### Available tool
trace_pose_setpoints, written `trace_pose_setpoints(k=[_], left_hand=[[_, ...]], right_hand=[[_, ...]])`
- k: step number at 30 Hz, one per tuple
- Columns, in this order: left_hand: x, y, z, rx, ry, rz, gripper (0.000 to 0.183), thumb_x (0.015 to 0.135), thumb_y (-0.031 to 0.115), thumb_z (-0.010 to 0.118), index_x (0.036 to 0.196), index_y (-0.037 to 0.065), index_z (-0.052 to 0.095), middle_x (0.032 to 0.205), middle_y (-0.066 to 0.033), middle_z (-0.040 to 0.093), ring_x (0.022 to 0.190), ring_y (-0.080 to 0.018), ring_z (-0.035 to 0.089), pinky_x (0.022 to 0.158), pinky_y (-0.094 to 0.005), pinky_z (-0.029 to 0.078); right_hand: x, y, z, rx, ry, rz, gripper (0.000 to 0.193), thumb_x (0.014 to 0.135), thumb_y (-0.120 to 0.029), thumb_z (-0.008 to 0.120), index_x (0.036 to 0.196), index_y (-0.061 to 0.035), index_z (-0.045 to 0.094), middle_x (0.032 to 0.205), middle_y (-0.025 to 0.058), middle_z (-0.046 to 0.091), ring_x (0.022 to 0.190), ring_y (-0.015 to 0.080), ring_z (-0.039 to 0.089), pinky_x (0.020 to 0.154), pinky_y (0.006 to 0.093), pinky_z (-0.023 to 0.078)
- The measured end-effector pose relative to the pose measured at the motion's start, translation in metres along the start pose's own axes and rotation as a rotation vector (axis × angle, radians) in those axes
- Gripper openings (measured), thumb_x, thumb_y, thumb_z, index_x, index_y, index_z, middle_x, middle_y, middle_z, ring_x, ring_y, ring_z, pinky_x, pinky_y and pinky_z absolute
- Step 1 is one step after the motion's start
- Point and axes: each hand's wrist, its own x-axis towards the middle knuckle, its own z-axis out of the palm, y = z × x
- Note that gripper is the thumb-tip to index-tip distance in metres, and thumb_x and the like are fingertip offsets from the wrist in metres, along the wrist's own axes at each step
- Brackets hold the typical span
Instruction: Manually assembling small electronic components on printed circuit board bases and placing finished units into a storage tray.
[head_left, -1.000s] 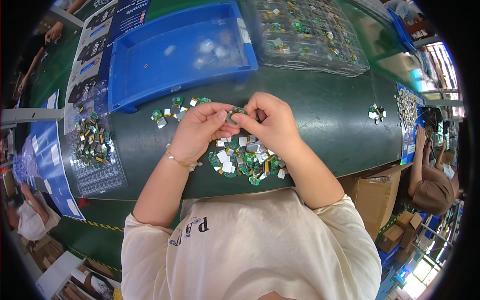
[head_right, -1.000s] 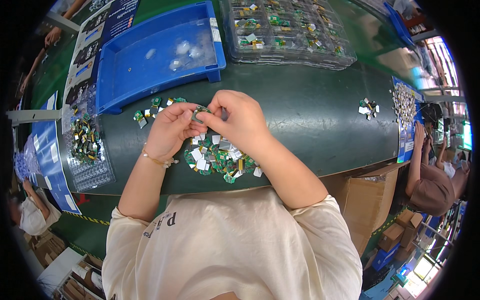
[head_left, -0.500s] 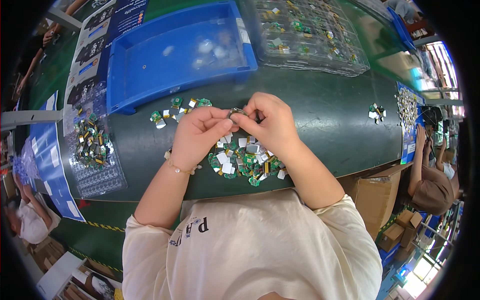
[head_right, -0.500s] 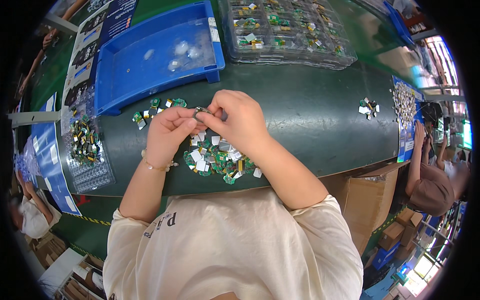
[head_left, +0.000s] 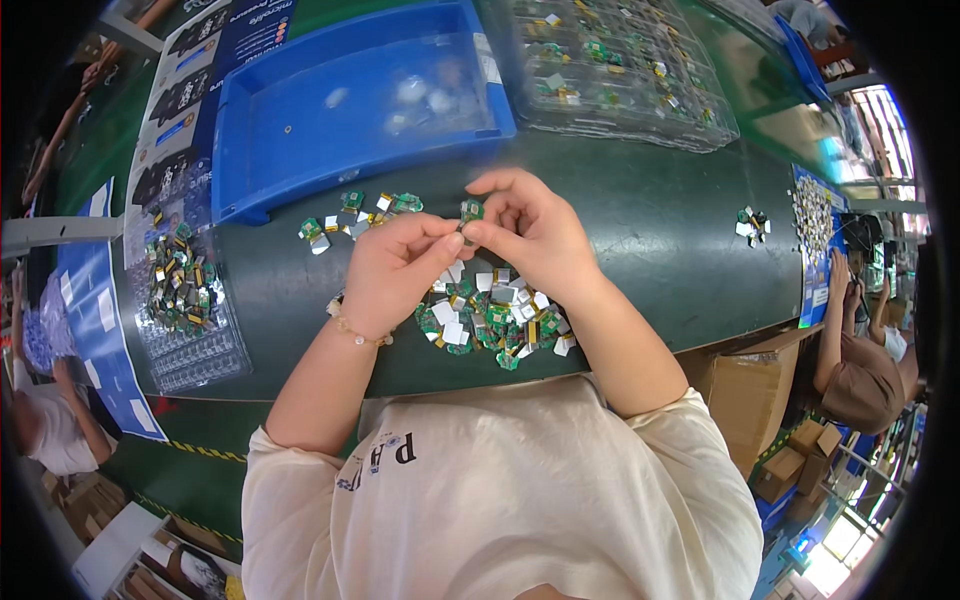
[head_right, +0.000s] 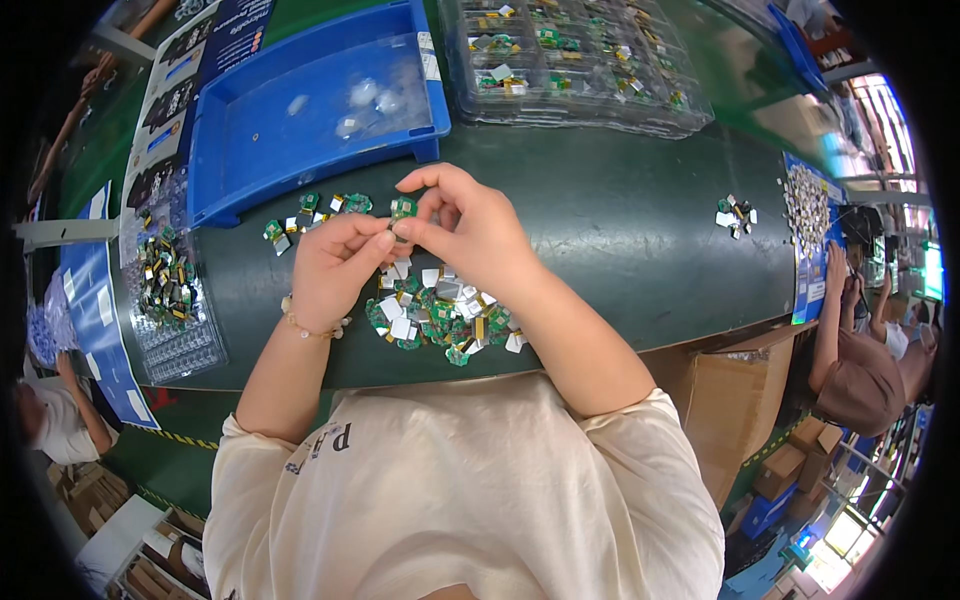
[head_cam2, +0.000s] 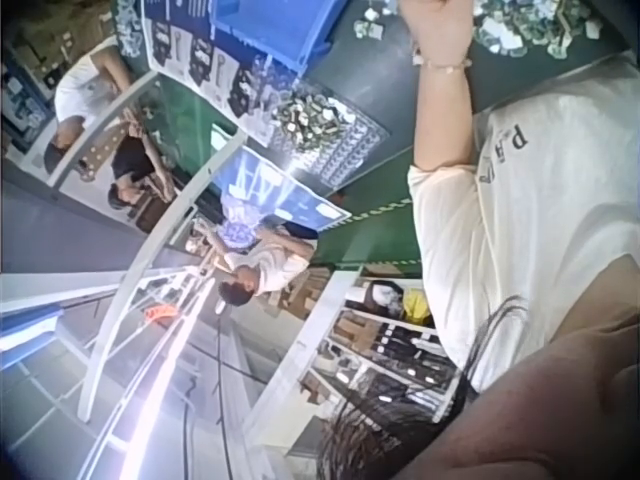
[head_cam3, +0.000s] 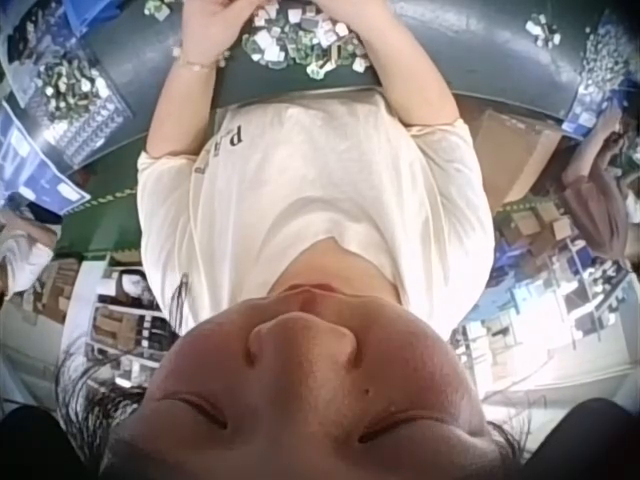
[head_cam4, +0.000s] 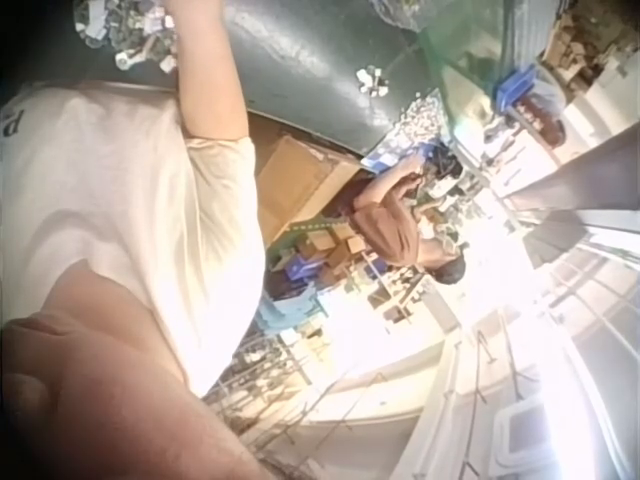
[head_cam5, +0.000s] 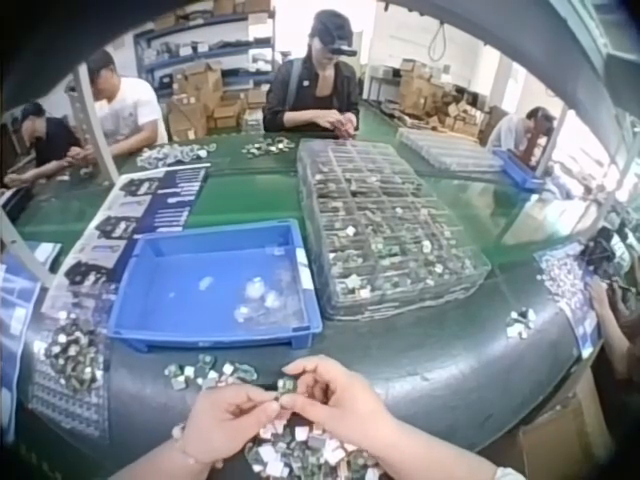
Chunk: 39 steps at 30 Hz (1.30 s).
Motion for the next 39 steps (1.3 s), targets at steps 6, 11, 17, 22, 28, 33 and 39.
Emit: trace_pose_setpoints(k=[6,11,17,22,28,33,39], left_hand=[[0.006,0.005,-0.002,-0.206,0.041,-0.185,0.021,0.093,0.012,0.056,0.107,-0.002,0.060,0.098,-0.0094,0.067,0.088,-0.0156,0.066,0.076,-0.0241,0.053],[0.008,0.002,-0.007,-0.373,0.082,-0.180,0.023,0.094,0.014,0.054,0.111,0.001,0.058,0.103,-0.0123,0.066,0.092,-0.0204,0.066,0.077,-0.0262,0.054],[0.007,0.005,-0.004,-0.279,0.086,-0.168,0.022,0.092,0.013,0.056,0.111,0.000,0.058,0.102,-0.0121,0.065,0.093,-0.0222,0.066,0.077,-0.0262,0.054],[0.006,0.004,-0.002,-0.174,0.108,-0.116,0.022,0.090,0.008,0.058,0.109,-0.002,0.059,0.101,-0.0127,0.066,0.092,-0.0219,0.067,0.077,-0.0263,0.054],[0.005,0.000,-0.003,-0.029,0.056,-0.029,0.026,0.088,0.003,0.060,0.113,-0.005,0.059,0.101,-0.0110,0.067,0.091,-0.0161,0.065,0.077,-0.0244,0.052],[0.007,0.000,-0.002,-0.102,0.109,-0.090,0.028,0.088,0.005,0.060,0.115,-0.003,0.058,0.104,-0.0117,0.066,0.091,-0.0163,0.065,0.078,-0.0250,0.052],[0.013,0.005,-0.007,-0.245,0.234,-0.102,0.025,0.092,0.011,0.056,0.114,-0.001,0.057,0.108,-0.0141,0.065,0.096,-0.0189,0.064,0.081,-0.0267,0.051]], right_hand=[[-0.002,-0.005,0.005,-0.539,0.225,-0.464,0.025,0.072,-0.003,0.074,0.095,-0.0055,0.063,0.078,0.0030,0.061,0.066,0.0123,0.057,0.058,0.0226,0.046],[0.002,0.000,0.001,-0.589,0.224,-0.567,0.017,0.072,-0.002,0.073,0.086,-0.0046,0.064,0.083,0.0073,0.064,0.072,0.0182,0.062,0.061,0.0266,0.051],[0.001,-0.003,0.003,-0.593,0.254,-0.519,0.012,0.073,-0.002,0.072,0.083,-0.0038,0.065,0.083,0.0069,0.063,0.072,0.0177,0.061,0.060,0.0269,0.051],[0.002,-0.003,0.001,-0.599,0.235,-0.496,0.011,0.073,-0.001,0.072,0.082,-0.0034,0.065,0.083,0.0066,0.063,0.072,0.0176,0.061,0.060,0.0272,0.051],[0.003,-0.002,-0.002,-0.658,0.205,-0.516,0.011,0.073,-0.002,0.071,0.079,-0.0046,0.063,0.082,0.0070,0.062,0.072,0.0208,0.059,0.059,0.0296,0.049],[0.002,-0.001,0.002,-0.701,0.188,-0.552,0.012,0.072,-0.003,0.069,0.077,-0.0065,0.059,0.076,0.0076,0.059,0.070,0.0248,0.057,0.062,0.0342,0.047],[0.000,-0.009,-0.007,-0.592,0.033,-0.606,0.011,0.072,-0.003,0.066,0.077,-0.0063,0.057,0.075,0.0073,0.057,0.070,0.0242,0.057,0.062,0.0353,0.045]])
